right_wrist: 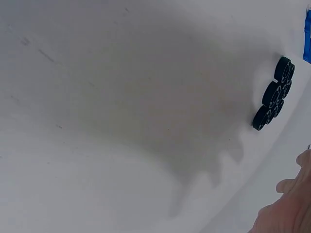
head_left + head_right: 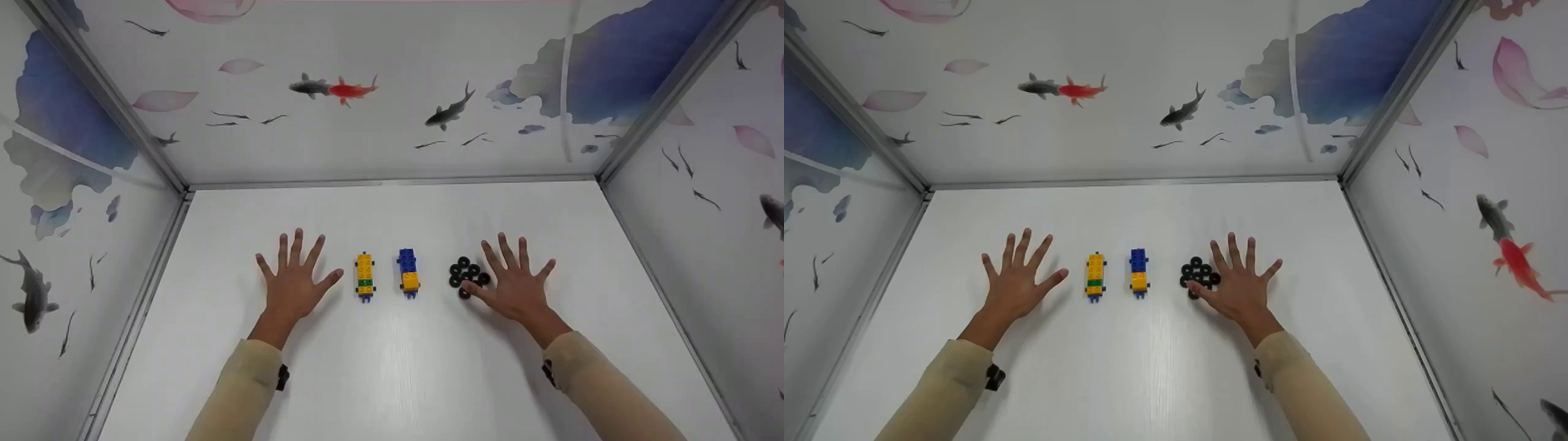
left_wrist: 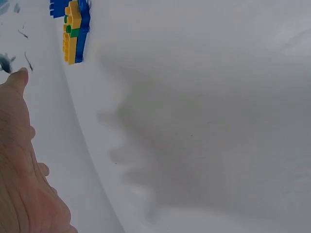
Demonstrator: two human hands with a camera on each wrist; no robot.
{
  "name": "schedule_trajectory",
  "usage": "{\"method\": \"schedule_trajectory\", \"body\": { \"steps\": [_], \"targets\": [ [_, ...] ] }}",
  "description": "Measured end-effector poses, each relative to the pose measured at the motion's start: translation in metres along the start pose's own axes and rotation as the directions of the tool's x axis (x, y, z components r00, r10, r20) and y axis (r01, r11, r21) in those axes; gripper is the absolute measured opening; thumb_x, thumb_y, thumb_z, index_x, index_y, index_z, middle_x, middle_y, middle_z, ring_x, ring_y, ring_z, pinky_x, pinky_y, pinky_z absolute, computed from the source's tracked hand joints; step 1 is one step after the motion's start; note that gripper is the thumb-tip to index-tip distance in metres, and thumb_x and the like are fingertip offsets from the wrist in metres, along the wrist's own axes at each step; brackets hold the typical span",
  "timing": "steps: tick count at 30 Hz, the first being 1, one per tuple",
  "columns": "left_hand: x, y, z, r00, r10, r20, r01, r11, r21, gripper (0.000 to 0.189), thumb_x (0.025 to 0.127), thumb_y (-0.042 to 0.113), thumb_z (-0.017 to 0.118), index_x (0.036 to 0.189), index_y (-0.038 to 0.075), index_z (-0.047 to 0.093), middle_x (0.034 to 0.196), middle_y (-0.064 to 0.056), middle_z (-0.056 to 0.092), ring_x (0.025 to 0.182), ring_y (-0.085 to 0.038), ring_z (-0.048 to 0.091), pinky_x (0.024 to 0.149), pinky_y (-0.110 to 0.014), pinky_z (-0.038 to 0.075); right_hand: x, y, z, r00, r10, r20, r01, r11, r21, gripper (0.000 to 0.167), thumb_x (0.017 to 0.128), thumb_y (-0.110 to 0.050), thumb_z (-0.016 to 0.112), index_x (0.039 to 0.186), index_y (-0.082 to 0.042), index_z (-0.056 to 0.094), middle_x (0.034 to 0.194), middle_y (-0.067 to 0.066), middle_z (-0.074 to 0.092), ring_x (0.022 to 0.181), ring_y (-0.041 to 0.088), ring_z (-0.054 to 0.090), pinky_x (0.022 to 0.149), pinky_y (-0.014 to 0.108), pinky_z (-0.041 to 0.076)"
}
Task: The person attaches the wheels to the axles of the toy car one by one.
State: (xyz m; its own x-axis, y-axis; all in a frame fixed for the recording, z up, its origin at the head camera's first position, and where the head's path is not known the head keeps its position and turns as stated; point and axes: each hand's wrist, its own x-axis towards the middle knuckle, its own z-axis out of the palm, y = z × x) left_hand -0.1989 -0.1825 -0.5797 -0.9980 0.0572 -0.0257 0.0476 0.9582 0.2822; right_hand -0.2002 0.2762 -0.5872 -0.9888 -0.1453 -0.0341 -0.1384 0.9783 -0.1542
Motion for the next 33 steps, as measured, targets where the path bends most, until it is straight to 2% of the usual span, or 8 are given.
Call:
{"method": "schedule_trajectory", "body": {
  "steps": [14,22,33],
  "targets": [
    [0.000,0.018,0.009,0.999,0.036,0.008,-0.036,0.999,-0.026,0.093,0.101,0.082,0.050,0.177,0.038,0.021,0.189,-0.010,0.002,0.174,-0.043,-0.004,0.127,-0.086,-0.013,0.001,-0.007,0.002,1.000,-0.006,0.028,0.005,1.000,0.021,0.107,0.096,-0.089,0.049,0.179,-0.031,0.016,0.189,0.005,0.003,0.173,0.047,-0.003,0.117,0.097,-0.007],
    [0.001,0.030,0.017,0.998,0.055,0.037,-0.055,0.998,0.004,0.090,0.101,0.079,0.052,0.177,0.040,0.024,0.188,-0.010,0.006,0.174,-0.042,-0.003,0.128,-0.086,-0.010,0.003,-0.009,0.004,1.000,-0.013,0.022,0.013,0.999,0.030,0.106,0.096,-0.090,0.049,0.179,-0.030,0.019,0.189,0.006,0.008,0.173,0.047,0.001,0.117,0.097,-0.008],
    [0.003,0.045,0.033,0.995,0.089,0.051,-0.089,0.996,0.008,0.089,0.099,0.079,0.055,0.175,0.042,0.028,0.188,-0.008,0.013,0.175,-0.042,0.002,0.130,-0.084,-0.007,0.002,-0.013,0.007,0.999,-0.022,0.047,0.020,0.999,0.035,0.104,0.097,-0.088,0.049,0.179,-0.030,0.019,0.188,0.006,0.013,0.173,0.047,0.005,0.116,0.098,-0.007]
  ]
}}
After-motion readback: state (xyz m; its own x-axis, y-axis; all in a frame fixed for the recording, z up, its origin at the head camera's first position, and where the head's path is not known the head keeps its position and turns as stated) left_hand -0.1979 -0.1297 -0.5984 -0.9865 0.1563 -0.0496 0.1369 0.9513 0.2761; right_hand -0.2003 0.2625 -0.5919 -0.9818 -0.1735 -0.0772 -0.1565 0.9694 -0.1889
